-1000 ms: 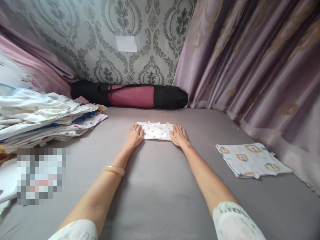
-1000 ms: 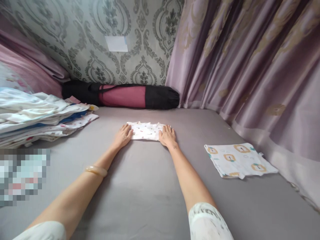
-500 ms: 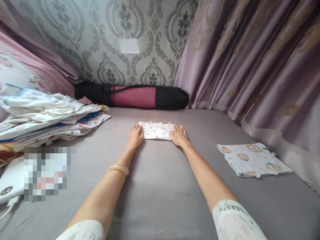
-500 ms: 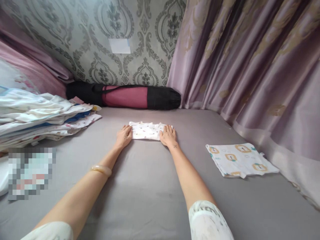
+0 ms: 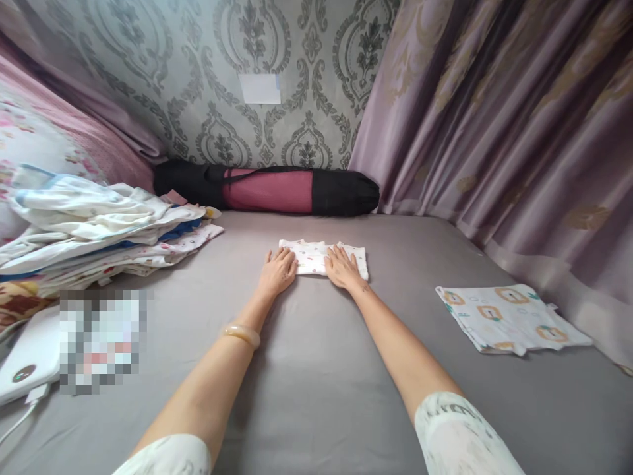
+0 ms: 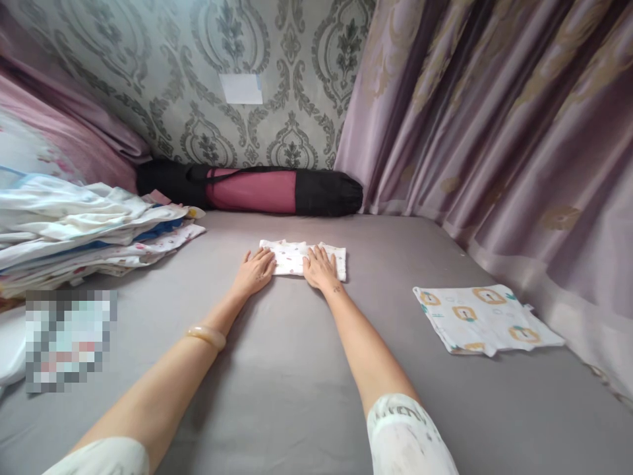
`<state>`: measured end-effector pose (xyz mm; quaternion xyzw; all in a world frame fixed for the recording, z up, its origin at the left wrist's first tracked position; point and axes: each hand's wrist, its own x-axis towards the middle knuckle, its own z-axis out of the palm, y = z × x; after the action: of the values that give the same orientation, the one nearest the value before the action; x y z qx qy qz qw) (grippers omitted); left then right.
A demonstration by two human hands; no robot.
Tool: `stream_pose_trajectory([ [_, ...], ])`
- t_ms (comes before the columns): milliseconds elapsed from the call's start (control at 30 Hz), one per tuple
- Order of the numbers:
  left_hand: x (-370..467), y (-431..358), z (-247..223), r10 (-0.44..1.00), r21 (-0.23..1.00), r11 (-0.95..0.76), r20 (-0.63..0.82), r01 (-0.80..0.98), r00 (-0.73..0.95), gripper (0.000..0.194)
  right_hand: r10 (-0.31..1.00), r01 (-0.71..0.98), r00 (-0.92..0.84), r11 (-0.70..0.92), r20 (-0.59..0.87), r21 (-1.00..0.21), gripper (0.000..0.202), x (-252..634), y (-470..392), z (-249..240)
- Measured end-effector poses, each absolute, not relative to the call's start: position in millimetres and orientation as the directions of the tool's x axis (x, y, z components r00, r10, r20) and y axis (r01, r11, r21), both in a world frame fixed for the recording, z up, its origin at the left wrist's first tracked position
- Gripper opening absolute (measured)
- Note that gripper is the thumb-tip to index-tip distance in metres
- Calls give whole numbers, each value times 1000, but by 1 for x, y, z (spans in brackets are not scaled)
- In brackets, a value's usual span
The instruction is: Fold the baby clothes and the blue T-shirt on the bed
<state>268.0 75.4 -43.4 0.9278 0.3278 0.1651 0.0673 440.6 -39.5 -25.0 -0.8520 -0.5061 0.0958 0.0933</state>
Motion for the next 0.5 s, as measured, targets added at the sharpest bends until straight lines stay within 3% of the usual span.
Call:
stream_pose_trajectory([
  [100, 268, 75, -42, 635, 247, -772, 259, 586, 727, 38, 873, 839, 480, -484, -79, -250, 60, 437, -35, -19],
  [267, 267, 73, -42, 630, 240, -777, 303, 582, 715, 36, 912, 899, 401, -376, 80, -222, 60, 416, -19, -19],
  [500, 267, 76, -45, 628, 239, -778, 325, 581, 707, 34, 914, 897, 398, -372, 72, -238, 59, 410, -13, -33],
])
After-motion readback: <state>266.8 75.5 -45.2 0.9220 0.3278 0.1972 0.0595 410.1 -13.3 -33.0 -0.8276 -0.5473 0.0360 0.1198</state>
